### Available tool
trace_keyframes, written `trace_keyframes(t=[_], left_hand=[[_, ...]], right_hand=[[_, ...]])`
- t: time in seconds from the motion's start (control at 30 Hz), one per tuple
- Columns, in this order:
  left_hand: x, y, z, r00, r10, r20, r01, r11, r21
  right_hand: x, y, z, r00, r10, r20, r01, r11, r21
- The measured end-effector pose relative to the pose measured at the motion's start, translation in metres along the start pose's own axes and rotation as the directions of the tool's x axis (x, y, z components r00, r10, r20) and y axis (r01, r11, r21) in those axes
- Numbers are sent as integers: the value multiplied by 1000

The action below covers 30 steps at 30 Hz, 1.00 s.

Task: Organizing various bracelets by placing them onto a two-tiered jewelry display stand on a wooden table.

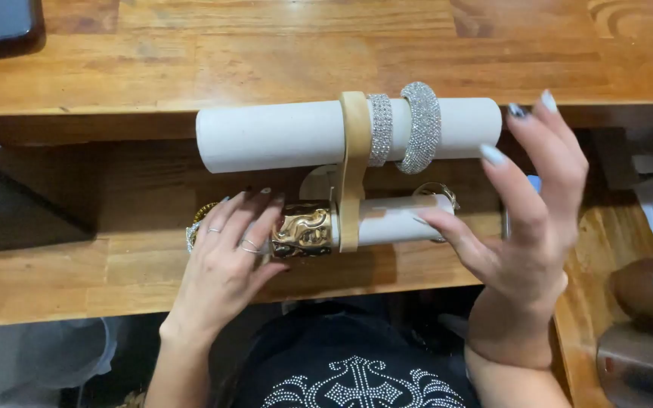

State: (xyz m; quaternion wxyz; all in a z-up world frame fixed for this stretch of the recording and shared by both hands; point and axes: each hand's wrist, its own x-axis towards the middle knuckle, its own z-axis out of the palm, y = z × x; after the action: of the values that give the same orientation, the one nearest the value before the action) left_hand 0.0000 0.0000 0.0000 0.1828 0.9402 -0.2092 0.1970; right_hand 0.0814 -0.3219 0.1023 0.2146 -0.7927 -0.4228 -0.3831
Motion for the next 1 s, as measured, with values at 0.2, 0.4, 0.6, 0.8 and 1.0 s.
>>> trace_keyframes(t=[0.2, 0.4, 0.6, 0.8, 1.0], left_hand=[[-9, -6, 1, 998, -47, -41, 46, 999, -15], [-5, -5, -5, 998, -53, -29, 51, 995, -84], [-7, -4, -4, 997, -74, -17, 72, 993, -98], [-2, -3, -5, 998, -66, -18, 63, 992, -112], [-9, -8, -2, 995, -99, -9, 97, 987, -124]], right_hand=[[54, 24, 28, 894, -55, 444, 93, 994, -65], [44, 36, 24, 887, -39, 461, 51, 999, -14], [32, 54, -2, 876, 44, 480, -92, 993, 78], [3, 76, -20, 912, 77, 403, -110, 992, 59], [-17, 91, -42, 929, 207, 307, -208, 978, -31]])
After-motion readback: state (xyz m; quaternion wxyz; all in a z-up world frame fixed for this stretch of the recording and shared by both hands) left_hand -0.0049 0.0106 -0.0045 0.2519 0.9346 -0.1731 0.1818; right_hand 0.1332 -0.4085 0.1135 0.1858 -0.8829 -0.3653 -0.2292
